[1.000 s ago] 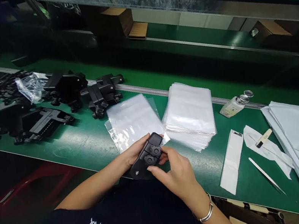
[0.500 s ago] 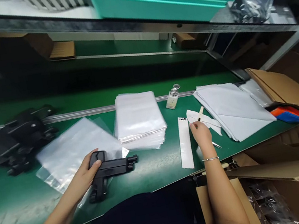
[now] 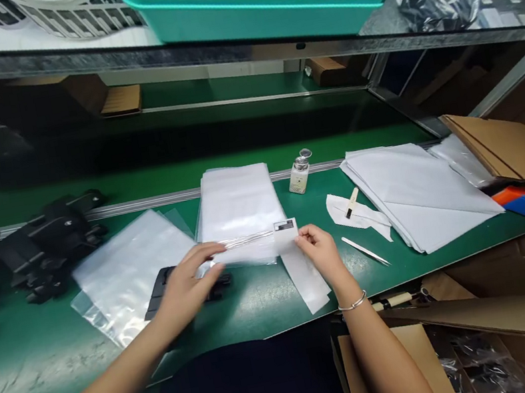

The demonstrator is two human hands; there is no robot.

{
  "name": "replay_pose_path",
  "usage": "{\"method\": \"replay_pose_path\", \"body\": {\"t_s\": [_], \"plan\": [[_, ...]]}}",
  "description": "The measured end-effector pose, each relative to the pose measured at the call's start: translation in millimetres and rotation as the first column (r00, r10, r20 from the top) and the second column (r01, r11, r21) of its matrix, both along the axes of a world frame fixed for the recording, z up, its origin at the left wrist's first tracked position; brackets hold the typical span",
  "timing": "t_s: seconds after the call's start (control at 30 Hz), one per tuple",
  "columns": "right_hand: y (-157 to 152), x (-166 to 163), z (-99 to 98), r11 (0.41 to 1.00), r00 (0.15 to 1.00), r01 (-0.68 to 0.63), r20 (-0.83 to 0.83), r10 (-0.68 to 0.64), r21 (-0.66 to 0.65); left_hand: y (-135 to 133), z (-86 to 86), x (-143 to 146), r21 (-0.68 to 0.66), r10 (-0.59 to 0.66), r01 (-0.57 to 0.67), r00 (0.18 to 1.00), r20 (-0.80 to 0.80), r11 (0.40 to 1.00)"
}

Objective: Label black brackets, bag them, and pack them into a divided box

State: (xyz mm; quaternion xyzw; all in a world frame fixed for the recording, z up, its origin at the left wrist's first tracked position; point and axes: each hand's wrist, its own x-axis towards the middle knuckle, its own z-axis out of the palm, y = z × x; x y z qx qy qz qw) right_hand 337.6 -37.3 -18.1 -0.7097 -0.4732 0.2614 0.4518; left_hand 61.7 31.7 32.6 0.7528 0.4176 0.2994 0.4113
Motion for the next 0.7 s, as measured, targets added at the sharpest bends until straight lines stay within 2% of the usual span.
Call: {"method": "replay_pose_path", "body": {"t_s": [0.1, 0.13, 0.23, 0.3, 0.37, 0.5, 0.7], "plan": [[-16.6, -31.0, 8.9, 0.975, 0.983, -0.174, -0.038, 0.181, 0.138, -5.1, -1.3, 40.7, -0.176, -0.103, 0.129, 0.983, 0.152, 0.976], [-20.5, -38.7, 11.6, 0.964, 0.979, -0.195, -0.023, 0.202, 0.182, -7.0, -3.4, 50.8, -0.219, -0.112, 0.154, 0.975, 0.192, 0.964], [-27.4, -52.2, 19.0, 0.945, 0.99, -0.137, 0.053, 0.127, 0.296, -11.9, -9.6, 68.8, -0.301, -0.096, 0.173, 0.962, 0.254, 0.938], [-28.9, -55.1, 22.8, 0.944, 0.994, -0.096, 0.088, 0.071, 0.316, -14.6, -10.9, 73.0, -0.333, -0.103, 0.192, 0.958, 0.267, 0.923], [-28.7, -55.6, 24.9, 0.952, 0.994, -0.092, 0.09, 0.069, 0.292, -16.9, -9.1, 74.0, -0.346, -0.13, 0.219, 0.956, 0.263, 0.912], [-26.1, -54.7, 23.6, 0.935, 0.997, -0.065, 0.07, 0.043, 0.35, -21.2, -2.7, 73.4, -0.297, -0.189, 0.241, 0.963, 0.192, 0.924], [-24.4, -52.6, 18.0, 0.935, 0.984, -0.125, 0.16, 0.075, 0.331, -24.0, -2.3, 74.0, -0.299, -0.18, 0.233, 0.964, 0.196, 0.925]]}}
